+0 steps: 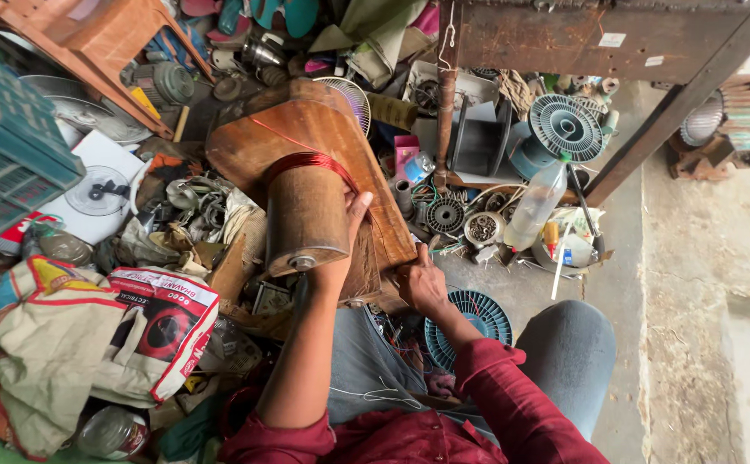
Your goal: The person winds red insulated wire around a wooden spool by hand, then secures the coil with a thin white string. They use scissors to cut the string and the wire.
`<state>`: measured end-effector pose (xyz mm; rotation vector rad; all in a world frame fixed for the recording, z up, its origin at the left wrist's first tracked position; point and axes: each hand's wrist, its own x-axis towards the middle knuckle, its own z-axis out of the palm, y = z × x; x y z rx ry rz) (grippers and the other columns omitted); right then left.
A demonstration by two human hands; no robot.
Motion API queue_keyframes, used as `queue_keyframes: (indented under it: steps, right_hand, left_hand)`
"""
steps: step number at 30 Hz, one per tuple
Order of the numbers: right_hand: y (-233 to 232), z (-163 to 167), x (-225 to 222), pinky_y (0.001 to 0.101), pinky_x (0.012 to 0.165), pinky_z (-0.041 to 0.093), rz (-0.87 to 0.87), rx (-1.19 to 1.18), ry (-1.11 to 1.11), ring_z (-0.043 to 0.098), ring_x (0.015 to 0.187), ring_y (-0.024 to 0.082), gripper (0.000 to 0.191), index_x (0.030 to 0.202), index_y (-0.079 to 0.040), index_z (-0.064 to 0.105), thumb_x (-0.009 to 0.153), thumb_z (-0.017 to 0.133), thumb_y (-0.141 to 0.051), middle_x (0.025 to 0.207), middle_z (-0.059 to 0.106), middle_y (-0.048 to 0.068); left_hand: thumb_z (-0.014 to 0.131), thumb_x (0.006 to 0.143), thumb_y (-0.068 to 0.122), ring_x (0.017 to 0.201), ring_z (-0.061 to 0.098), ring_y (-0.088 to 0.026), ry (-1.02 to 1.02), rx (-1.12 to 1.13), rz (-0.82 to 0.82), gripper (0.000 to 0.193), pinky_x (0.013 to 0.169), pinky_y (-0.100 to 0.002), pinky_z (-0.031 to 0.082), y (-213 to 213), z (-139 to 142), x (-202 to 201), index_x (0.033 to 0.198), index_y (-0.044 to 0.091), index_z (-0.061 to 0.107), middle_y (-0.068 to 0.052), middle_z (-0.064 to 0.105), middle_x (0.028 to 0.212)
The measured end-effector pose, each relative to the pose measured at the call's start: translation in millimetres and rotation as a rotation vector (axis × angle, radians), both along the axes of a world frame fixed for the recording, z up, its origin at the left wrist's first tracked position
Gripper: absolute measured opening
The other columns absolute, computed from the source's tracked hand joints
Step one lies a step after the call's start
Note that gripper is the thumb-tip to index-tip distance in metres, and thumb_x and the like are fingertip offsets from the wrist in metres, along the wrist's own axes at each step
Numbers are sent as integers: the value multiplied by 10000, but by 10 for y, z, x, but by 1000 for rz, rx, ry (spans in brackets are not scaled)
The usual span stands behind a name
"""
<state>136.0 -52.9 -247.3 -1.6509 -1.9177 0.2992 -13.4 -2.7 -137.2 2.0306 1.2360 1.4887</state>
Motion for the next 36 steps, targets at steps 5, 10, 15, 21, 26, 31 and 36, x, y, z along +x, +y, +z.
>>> queue_keyframes:
  steps: [5, 10, 15, 21, 26, 31, 36]
  right_hand:
    - [-17, -9, -5, 485, 714, 582, -87, -98, 32, 698, 715, 401, 128, 875, -216, 822, 827, 718, -272, 1256, 545, 296]
    - [-179, -173, -174, 499, 729, 581, -165, -112, 39, 713, 766, 408, 325, 1172, -30, 691, 923, 534, -170, 1077, 642, 310]
    - [-406, -312, -299, 511, 650, 568, -248, -94, -17, 703, 724, 430, 375, 1145, 62, 676, 931, 492, -185, 1037, 670, 359]
    - [-448, -93, -148, 489, 725, 569, -234, -220, 100, 713, 840, 414, 317, 1146, -103, 730, 973, 506, -244, 1095, 664, 292]
    - [-541, -37, -74, 465, 723, 576, -159, -208, 26, 707, 816, 407, 286, 1108, -227, 765, 888, 588, -275, 1201, 585, 318]
    - [-462, -151, -68, 479, 800, 574, -102, -137, -29, 713, 863, 416, 311, 1201, -208, 752, 947, 575, -239, 1214, 598, 338]
    - [-402, -67, -94, 471, 794, 575, -88, -148, -28, 710, 880, 419, 289, 1108, -214, 783, 914, 569, -208, 1409, 470, 313]
  left_hand:
    - [729, 977, 246, 1091, 706, -196, -144, -182, -218, 382, 969, -334, 532, 305, -179, -9, 1235, -18, 632, -103, 741, 1171]
    - [803, 903, 256, 1057, 682, -169, -173, -308, -318, 506, 961, -325, 533, 625, -130, -326, 1289, -11, 613, -90, 709, 1158]
    - [888, 820, 145, 1025, 710, -178, -387, -293, -509, 520, 942, -332, 601, 552, -51, -402, 1218, -38, 608, -101, 694, 1167]
    - [809, 889, 63, 972, 734, -142, -440, -420, -586, 292, 922, -296, 613, 526, 20, 95, 1121, -39, 664, -83, 743, 1065]
    - [780, 918, 37, 861, 712, -93, -272, -299, -483, 164, 813, -262, 627, 420, -46, 237, 1041, -19, 687, -50, 733, 942]
    - [745, 864, 53, 755, 705, -112, -144, -174, -214, 161, 720, -296, 579, 419, -112, 336, 975, 12, 637, -53, 730, 837]
    - [682, 903, 137, 828, 758, -230, -19, -130, -38, 219, 734, -374, 585, 459, -95, 298, 1080, 61, 578, -99, 757, 913]
